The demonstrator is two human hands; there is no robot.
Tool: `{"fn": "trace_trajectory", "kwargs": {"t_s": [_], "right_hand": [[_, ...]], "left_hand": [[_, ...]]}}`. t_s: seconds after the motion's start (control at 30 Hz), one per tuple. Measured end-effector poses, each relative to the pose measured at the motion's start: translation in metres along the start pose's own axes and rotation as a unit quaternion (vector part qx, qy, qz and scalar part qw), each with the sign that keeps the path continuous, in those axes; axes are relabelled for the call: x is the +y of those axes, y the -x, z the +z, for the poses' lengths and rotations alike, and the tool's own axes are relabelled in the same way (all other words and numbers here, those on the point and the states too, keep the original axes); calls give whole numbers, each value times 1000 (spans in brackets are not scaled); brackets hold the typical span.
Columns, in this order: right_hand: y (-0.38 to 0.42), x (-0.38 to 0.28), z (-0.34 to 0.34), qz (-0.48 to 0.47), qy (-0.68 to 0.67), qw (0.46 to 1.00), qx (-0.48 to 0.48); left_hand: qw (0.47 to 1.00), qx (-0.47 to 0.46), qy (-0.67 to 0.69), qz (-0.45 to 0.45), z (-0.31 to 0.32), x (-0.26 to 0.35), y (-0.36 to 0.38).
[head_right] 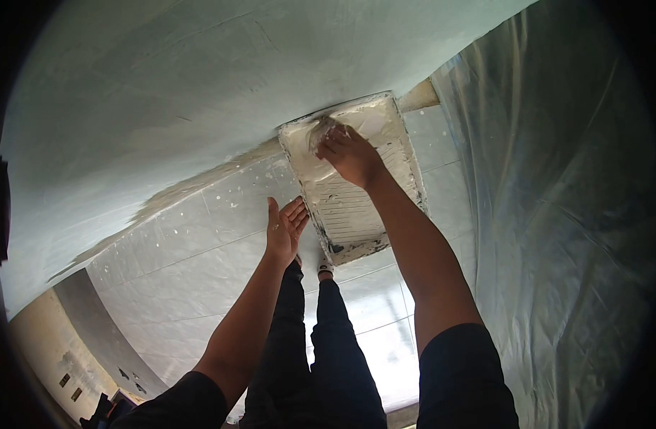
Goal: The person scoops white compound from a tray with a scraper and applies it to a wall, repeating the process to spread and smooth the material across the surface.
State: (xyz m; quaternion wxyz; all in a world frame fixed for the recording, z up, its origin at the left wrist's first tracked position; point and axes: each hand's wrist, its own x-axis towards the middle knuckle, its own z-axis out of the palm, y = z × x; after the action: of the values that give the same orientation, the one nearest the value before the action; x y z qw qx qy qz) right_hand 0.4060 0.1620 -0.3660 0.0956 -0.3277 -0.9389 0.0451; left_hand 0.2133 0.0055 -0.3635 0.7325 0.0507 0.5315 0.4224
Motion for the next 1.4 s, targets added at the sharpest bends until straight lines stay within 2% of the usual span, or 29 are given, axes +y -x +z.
{"fn": "trace_trajectory", "kwargs": {"t_s": [0.23,0.27,0.33,0.43,0.5,0.6,0.7,0.87,1.0,1.1,1.13,1.23,1.33,1.4], "right_hand": [[63,-27,-3,100,-92,990,43],[59,-24,-2,99,-93,990,42],[36,-16,0,98,-8,992,79],[-4,-7,1,82,-31,990,107],[-4,-11,18,92,-41,990,101],[15,-22,20,116,-52,991,35],[24,-30,-2,115,-100,988,34],[-14,-4,2,168,-51,984,13],[20,-33,5,129,-109,984,-46],[38,-42,-16,111,-101,989,-2],[31,-36,-26,129,-94,987,-17],[-2,6,-25,161,-85,983,32],[-10,23,-8,232,-87,969,-21],[19,7,4,217,-113,970,-13]], "left_hand": [[999,-7,-40,4,-3,2,-3],[999,-6,-39,3,-2,1,-3],[999,-7,-34,7,0,2,-2],[1000,-5,-3,-5,-1,0,-4],[1000,-1,-1,-8,-1,2,-1],[1000,-8,6,-13,1,2,-3],[1000,-19,1,-13,0,5,-3],[1000,-14,-15,-18,5,8,5],[999,-26,-16,-17,4,6,1],[999,-28,-15,-14,2,7,-1],[999,-27,-24,-17,2,5,0],[1000,-19,-12,-18,1,3,-1],[999,-23,-20,-26,-2,2,-2],[999,-25,-15,-24,-5,-1,-4]]}}
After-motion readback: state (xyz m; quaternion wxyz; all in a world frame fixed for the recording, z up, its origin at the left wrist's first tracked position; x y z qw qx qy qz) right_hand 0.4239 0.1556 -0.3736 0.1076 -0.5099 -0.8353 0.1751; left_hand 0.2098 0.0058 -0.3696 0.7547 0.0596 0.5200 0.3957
